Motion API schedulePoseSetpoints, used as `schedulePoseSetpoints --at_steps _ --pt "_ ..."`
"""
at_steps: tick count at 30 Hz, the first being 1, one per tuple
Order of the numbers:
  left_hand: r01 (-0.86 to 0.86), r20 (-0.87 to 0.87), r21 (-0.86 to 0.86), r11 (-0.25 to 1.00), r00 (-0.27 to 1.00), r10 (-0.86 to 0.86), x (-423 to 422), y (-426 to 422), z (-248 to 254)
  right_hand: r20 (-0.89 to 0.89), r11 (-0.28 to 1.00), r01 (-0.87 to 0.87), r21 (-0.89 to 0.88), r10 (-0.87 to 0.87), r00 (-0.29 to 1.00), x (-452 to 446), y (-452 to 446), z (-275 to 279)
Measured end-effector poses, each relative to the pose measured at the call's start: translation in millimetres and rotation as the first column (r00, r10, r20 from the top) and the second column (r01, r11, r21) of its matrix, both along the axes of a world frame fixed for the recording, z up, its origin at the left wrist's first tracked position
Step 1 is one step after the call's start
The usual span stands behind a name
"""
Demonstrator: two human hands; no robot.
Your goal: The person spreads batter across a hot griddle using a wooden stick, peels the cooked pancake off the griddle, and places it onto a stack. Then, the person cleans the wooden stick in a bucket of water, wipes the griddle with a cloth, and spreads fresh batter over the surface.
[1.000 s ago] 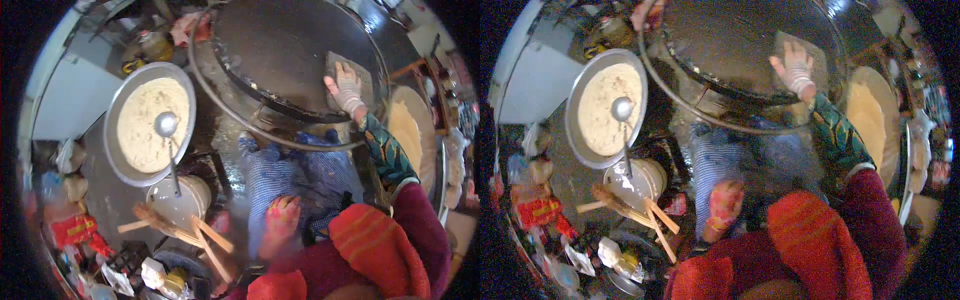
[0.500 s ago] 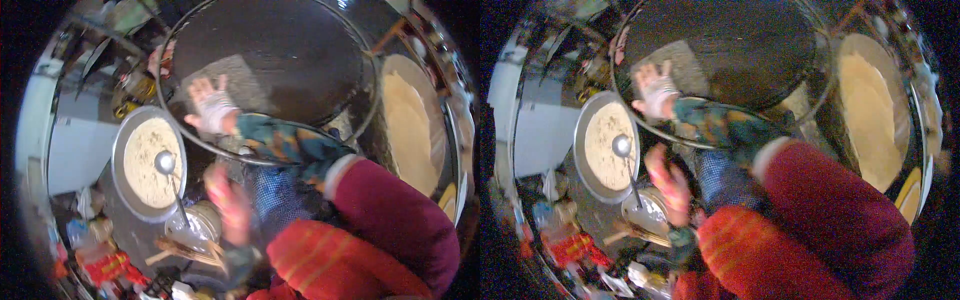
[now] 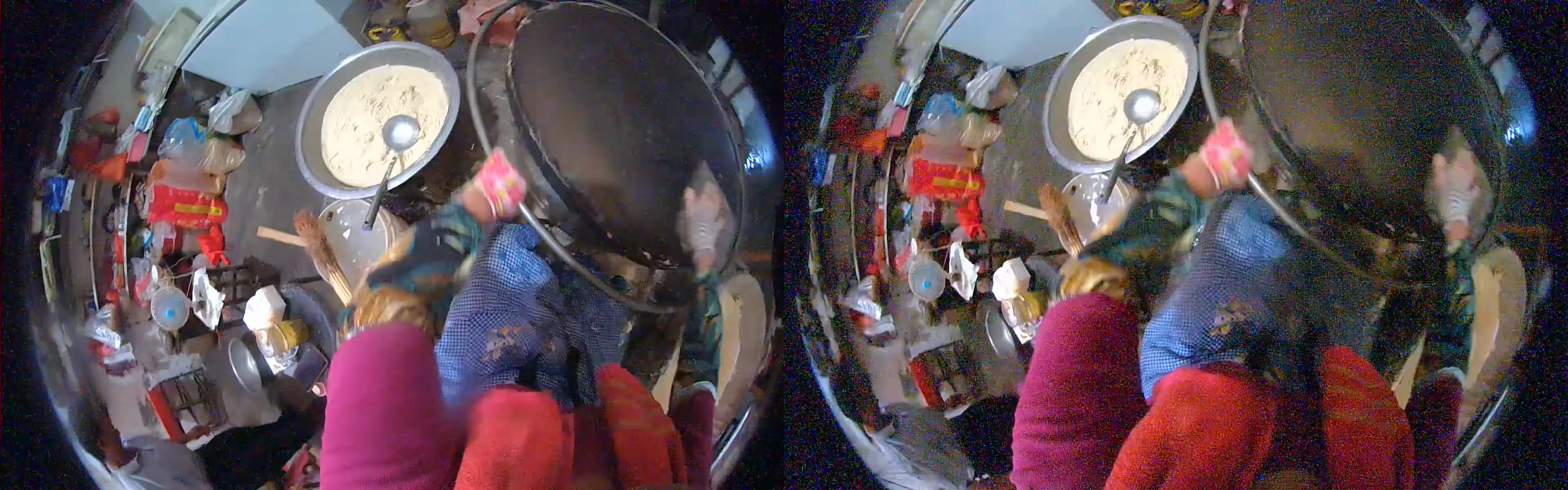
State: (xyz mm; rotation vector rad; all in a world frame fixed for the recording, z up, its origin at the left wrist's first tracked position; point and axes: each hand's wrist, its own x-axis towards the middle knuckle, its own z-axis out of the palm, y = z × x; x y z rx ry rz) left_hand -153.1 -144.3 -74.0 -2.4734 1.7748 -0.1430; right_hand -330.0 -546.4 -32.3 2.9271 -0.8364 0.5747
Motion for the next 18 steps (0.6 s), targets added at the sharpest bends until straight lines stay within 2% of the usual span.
schedulePoseSetpoints --at_steps 2,4,5,6,7,8,9,11,13,14,15,16,17,18 --pt "-0.075 -0.064 -0.075 0.994 0.995 0.071 -61 -15 -27 0.009 0.991 -0.122 0.060 0.122 0.992 22 79 11" --pt "-0.147 -0.171 -0.130 0.981 0.977 0.123 -104 -14 -21 -0.025 0.959 -0.274 0.065 0.276 0.961 50 147 2" --pt "-0.166 -0.214 -0.155 0.974 0.968 0.131 -119 -9 -14 -0.111 0.960 -0.255 0.118 0.267 0.957 70 190 27" --pt "-0.183 -0.249 -0.171 0.968 0.959 0.138 -132 -1 -2 0.144 0.917 -0.394 -0.064 0.399 0.906 93 206 -18" --pt "-0.197 -0.286 -0.188 0.962 0.948 0.138 -143 8 9 -0.187 0.939 -0.302 0.163 0.330 0.925 112 233 18" --pt "-0.208 -0.308 -0.197 0.958 0.941 0.141 -153 16 19 -0.122 0.904 -0.381 0.194 0.408 0.905 125 240 6" --pt "-0.212 -0.325 -0.201 0.956 0.935 0.139 -161 24 28 -0.003 0.892 -0.430 0.140 0.435 0.900 130 242 -5" --pt "-0.213 -0.345 -0.213 0.954 0.930 0.130 -175 33 40 -0.005 0.894 -0.419 0.163 0.425 0.905 114 227 -6" --pt "-0.197 -0.354 -0.240 0.950 0.930 0.104 -183 37 52 -0.024 0.923 -0.376 0.081 0.379 0.925 71 197 12" --pt "-0.199 -0.348 -0.251 0.947 0.932 0.103 -183 36 55 -0.152 0.940 -0.314 0.131 0.332 0.931 48 174 33" --pt "-0.202 -0.343 -0.261 0.944 0.933 0.105 -182 36 57 -0.025 0.976 -0.203 0.079 0.205 0.978 30 145 13" --pt "-0.228 -0.337 -0.254 0.940 0.932 0.135 -178 37 56 0.107 0.956 -0.102 -0.276 0.136 0.985 13 106 -27" --pt "-0.273 -0.325 -0.226 0.935 0.926 0.192 -172 43 52 0.050 0.966 -0.139 -0.219 0.154 0.987 -9 84 -3" --pt "-0.354 -0.334 -0.168 0.920 0.899 0.285 -166 54 42 0.000 0.990 -0.062 -0.129 0.063 0.998 -20 63 0"
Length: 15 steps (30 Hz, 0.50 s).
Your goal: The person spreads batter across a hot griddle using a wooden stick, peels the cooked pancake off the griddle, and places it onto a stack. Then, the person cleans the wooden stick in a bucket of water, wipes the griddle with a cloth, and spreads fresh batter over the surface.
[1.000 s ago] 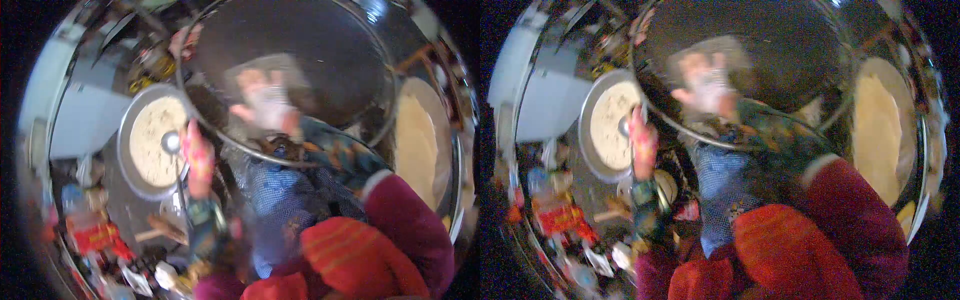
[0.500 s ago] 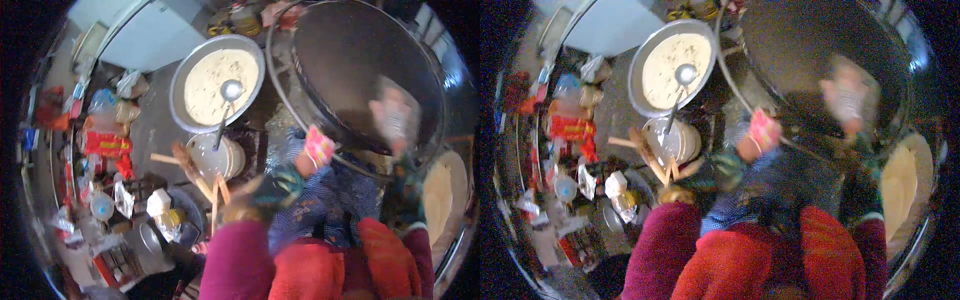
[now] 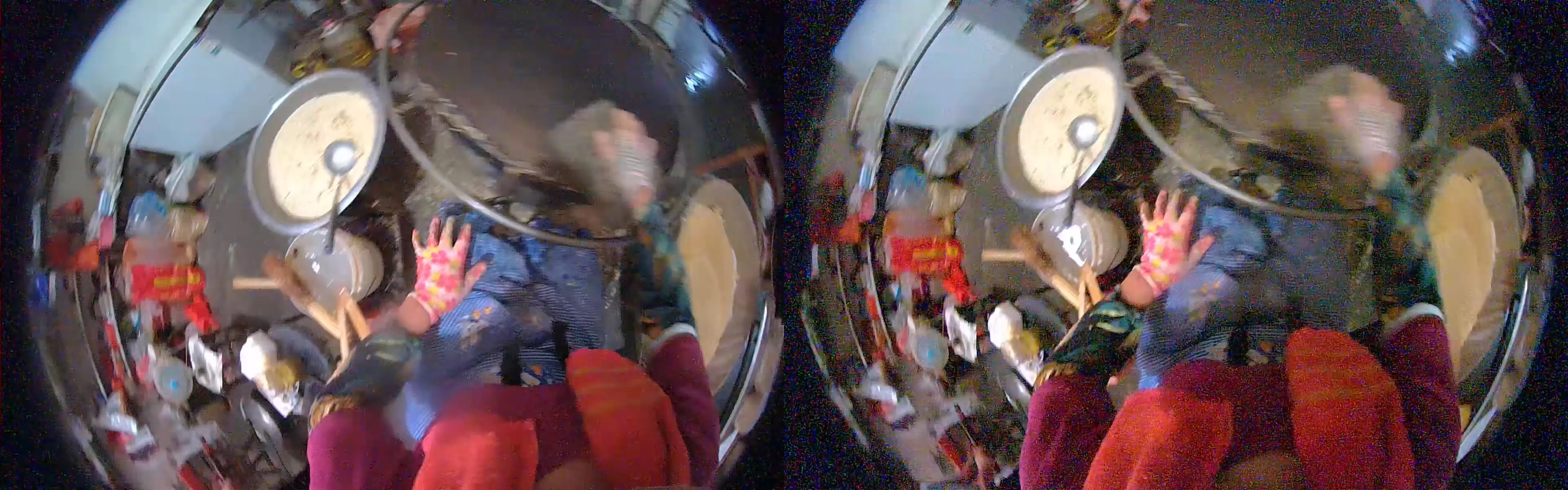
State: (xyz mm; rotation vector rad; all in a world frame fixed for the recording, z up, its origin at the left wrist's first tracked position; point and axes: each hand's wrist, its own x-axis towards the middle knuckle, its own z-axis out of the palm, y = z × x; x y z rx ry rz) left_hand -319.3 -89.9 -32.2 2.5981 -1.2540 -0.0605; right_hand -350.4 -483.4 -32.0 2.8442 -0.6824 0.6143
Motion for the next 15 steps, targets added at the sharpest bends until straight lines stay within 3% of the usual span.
schedulePoseSetpoints --at_steps 1,2,4,6,7,8,11,12,13,15 --pt "-0.080 -0.020 0.058 0.995 0.996 0.082 5 12 -10 -0.067 0.993 0.096 0.075 -0.091 0.994 -11 -21 3" --pt "-0.126 -0.144 -0.055 0.991 0.983 0.117 7 21 -23 0.016 0.993 0.114 -0.005 -0.114 0.993 -22 -31 -5" --pt "-0.165 -0.131 -0.088 0.982 0.980 0.152 14 27 -35 0.086 0.985 0.139 -0.103 -0.130 0.988 -20 -24 -11" --pt "-0.160 -0.163 -0.113 0.981 0.976 0.141 19 18 -35 -0.148 0.975 0.149 0.166 -0.125 0.981 -6 18 13" --pt "-0.149 -0.168 -0.120 0.982 0.977 0.128 21 14 -37 -0.025 0.985 -0.004 0.170 0.009 1.000 6 36 3" --pt "-0.144 -0.165 -0.094 0.985 0.978 0.127 21 9 -39 0.188 0.949 -0.264 0.174 0.232 0.954 24 67 12" --pt "-0.105 -0.162 -0.088 0.991 0.983 0.089 23 -2 -38 0.110 0.964 -0.221 0.148 0.206 0.972 106 130 -11" --pt "-0.096 -0.164 -0.078 0.992 0.983 0.082 23 -6 -39 0.201 0.962 -0.272 0.030 0.261 0.944 134 153 -23" --pt "-0.091 -0.161 -0.060 0.994 0.984 0.081 21 -7 -40 0.216 0.973 -0.228 0.028 0.217 0.952 159 176 -24" --pt "-0.038 -0.117 -0.070 0.997 0.993 0.029 17 -5 -38 0.070 0.835 -0.425 0.349 0.429 0.901 189 203 -13"
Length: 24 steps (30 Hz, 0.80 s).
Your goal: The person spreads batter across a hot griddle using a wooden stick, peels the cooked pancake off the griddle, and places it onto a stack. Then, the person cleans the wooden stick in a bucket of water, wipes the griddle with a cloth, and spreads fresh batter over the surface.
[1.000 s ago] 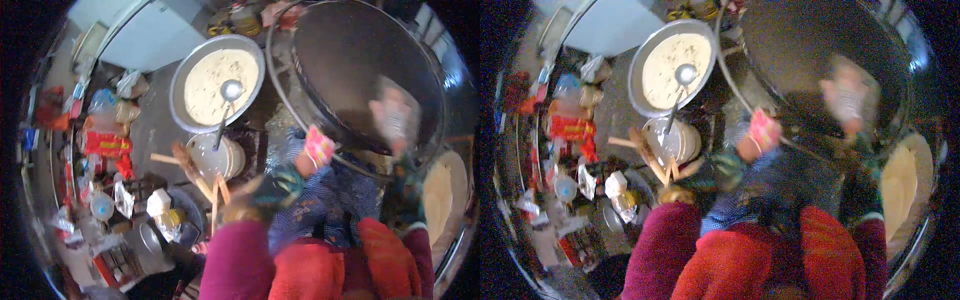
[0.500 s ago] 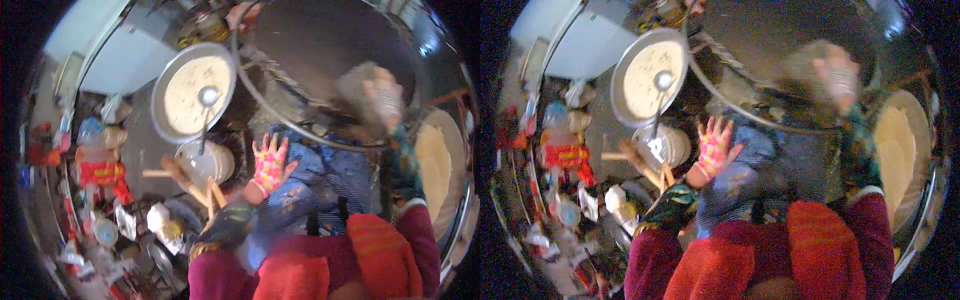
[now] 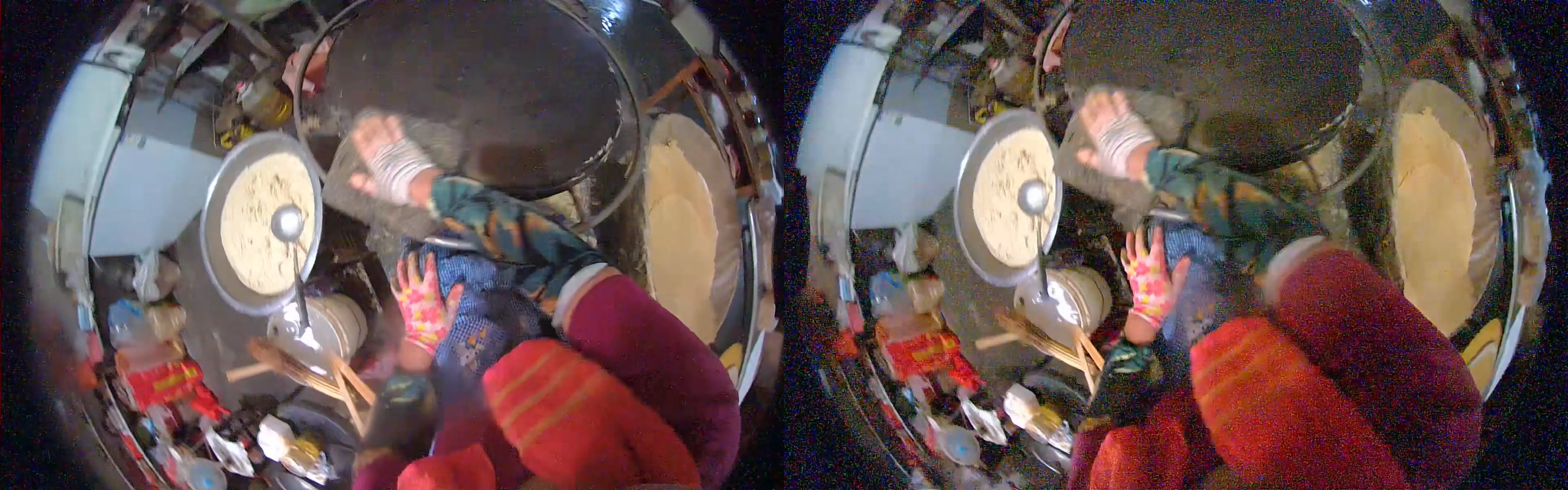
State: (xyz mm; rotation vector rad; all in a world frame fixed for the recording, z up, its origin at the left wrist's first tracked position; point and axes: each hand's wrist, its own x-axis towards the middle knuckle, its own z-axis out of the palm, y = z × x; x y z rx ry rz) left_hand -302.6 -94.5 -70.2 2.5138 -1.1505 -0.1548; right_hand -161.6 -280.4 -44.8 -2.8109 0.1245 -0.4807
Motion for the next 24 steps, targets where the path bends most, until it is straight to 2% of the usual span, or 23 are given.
schedulePoseSetpoints --at_steps 1,3,5,6,9,12,14,16,17,19,24 --pt "-0.027 -0.023 0.035 0.999 0.999 0.028 -3 5 1 0.021 1.000 0.025 0.000 -0.025 0.999 -3 -3 2" --pt "-0.052 -0.036 0.060 0.997 0.998 0.055 -6 12 5 -0.034 0.998 -0.061 0.009 0.062 0.998 -13 -11 3" --pt "-0.205 -0.013 0.234 0.950 0.977 0.214 -8 20 4 -0.020 0.998 -0.070 0.004 0.070 0.997 -43 -41 6" --pt "-0.246 -0.036 0.220 0.944 0.965 0.260 -7 23 4 -0.042 0.998 -0.056 -0.013 0.056 0.998 -59 -56 12" --pt "-0.332 -0.012 0.232 0.914 0.939 0.344 -4 28 -1 -0.030 0.984 0.148 -0.102 -0.152 0.988 -117 -135 17" --pt "-0.366 0.038 0.224 0.903 0.929 0.367 4 33 1 0.031 0.861 0.463 -0.210 -0.467 0.884 -160 -248 -10" --pt "-0.367 -0.014 0.192 0.910 0.926 0.376 7 37 4 0.078 0.737 0.623 -0.263 -0.628 0.775 -159 -318 -31" --pt "-0.386 -0.056 0.148 0.911 0.916 0.397 11 33 9 0.109 0.639 0.712 -0.292 -0.717 0.688 -131 -363 -47" --pt "-0.393 -0.062 0.197 0.898 0.909 0.412 14 28 12 0.112 0.622 0.730 -0.284 -0.734 0.669 -106 -368 -46" --pt "-0.406 -0.063 0.256 0.877 0.899 0.434 18 24 14 0.101 0.692 0.683 -0.235 -0.681 0.725 -50 -339 -33" --pt "-0.366 -0.100 0.144 0.920 0.919 0.381 16 12 10 0.122 0.943 0.301 -0.139 -0.286 0.951 66 -194 -2"
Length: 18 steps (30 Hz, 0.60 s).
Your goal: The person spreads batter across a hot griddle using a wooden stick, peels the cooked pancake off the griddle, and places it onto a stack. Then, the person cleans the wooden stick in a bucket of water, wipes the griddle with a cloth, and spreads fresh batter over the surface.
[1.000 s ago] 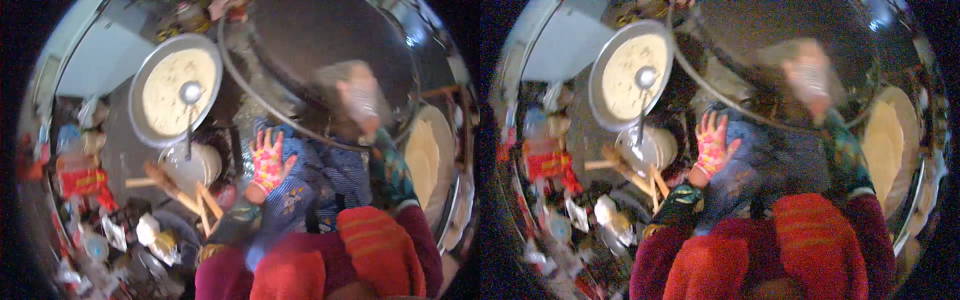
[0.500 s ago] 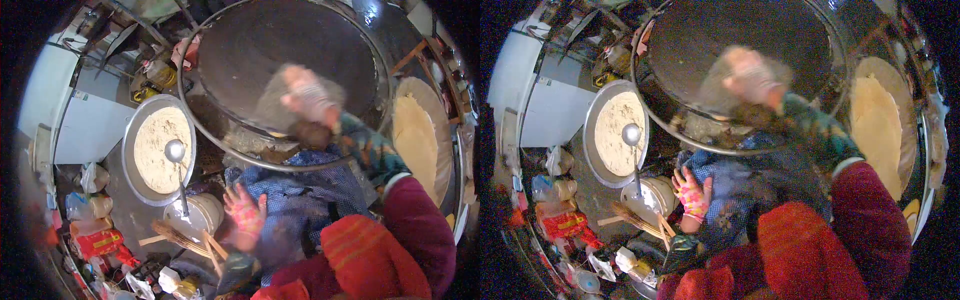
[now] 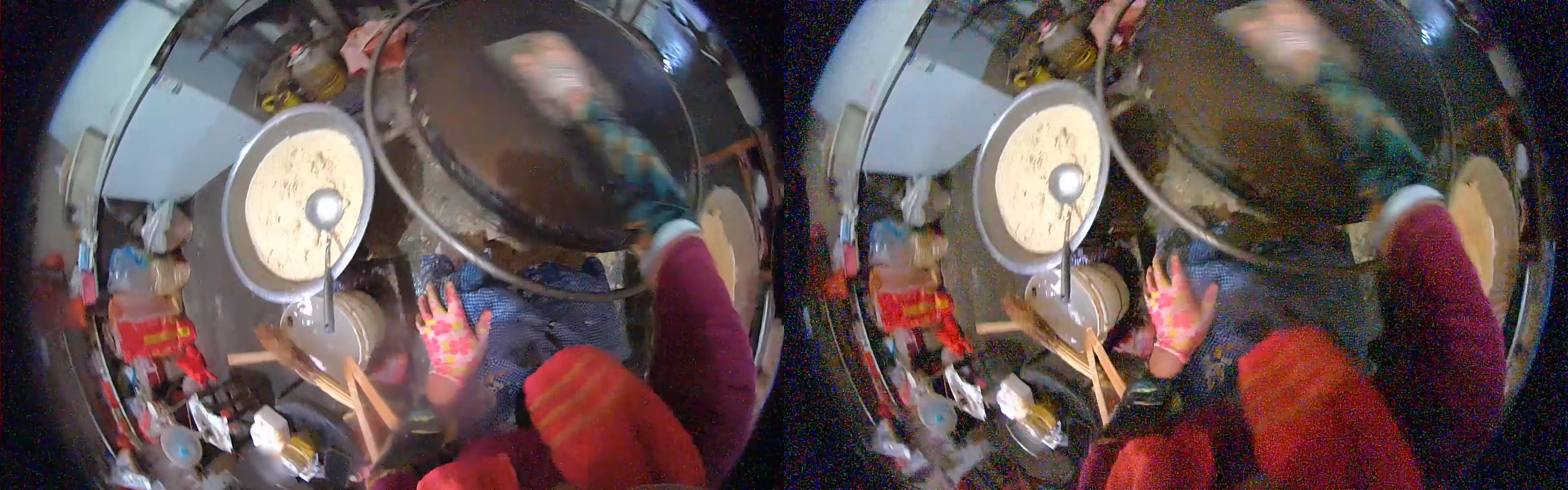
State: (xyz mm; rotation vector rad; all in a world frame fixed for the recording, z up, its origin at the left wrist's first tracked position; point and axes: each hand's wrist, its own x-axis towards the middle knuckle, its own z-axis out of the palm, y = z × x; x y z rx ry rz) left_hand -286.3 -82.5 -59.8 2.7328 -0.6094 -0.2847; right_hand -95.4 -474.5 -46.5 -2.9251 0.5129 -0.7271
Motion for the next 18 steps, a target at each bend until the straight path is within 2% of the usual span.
schedulePoseSetpoints --at_steps 3,5,6,8,9,10,12,13,14,15,16,18 --pt "0.070 0.008 -0.018 0.997 0.998 -0.070 -6 -11 -1 0.010 0.942 -0.326 0.075 0.326 0.945 2 99 28" --pt "0.096 0.019 -0.014 0.995 0.995 -0.095 -13 -16 2 0.024 0.828 -0.553 0.090 0.554 0.832 -36 147 29" --pt "0.113 0.028 -0.013 0.993 0.993 -0.113 -14 -16 1 0.202 0.785 -0.619 -0.041 0.613 0.764 -46 163 -7" --pt "0.144 0.035 -0.030 0.989 0.989 -0.142 -16 -16 -3 0.035 0.730 -0.677 0.097 0.677 0.735 -116 153 16" --pt "0.163 0.047 -0.008 0.987 0.986 -0.163 -17 -17 -1 -0.041 0.753 -0.644 0.135 0.654 0.756 -145 133 26" --pt "0.159 0.076 -0.023 0.987 0.985 -0.157 -18 -16 -7 -0.123 0.777 -0.607 0.168 0.627 0.769 -172 110 34" --pt "0.138 0.060 0.036 0.990 0.988 -0.140 -16 -19 -4 -0.267 0.922 -0.368 0.122 0.388 0.882 -218 58 43" --pt "0.126 0.081 0.058 0.990 0.988 -0.131 -16 -18 -6 0.012 0.893 -0.349 0.286 0.361 0.933 -234 25 40" --pt "0.130 0.085 0.049 0.990 0.987 -0.134 -14 -17 -7 -0.143 0.989 -0.097 0.111 0.112 0.983 -252 -14 20" --pt "0.126 0.095 0.056 0.990 0.987 -0.131 -11 -16 -7 -0.086 0.993 -0.003 -0.115 -0.007 0.996 -270 -62 -1" --pt "0.120 0.101 0.067 0.991 0.987 -0.126 -8 -14 -6 -0.282 0.961 0.277 0.005 -0.265 0.922 -271 -106 0" --pt "0.092 0.102 0.057 0.994 0.990 -0.097 -6 -11 -5 -0.129 0.880 0.466 -0.092 -0.475 0.870 -264 -176 -16"
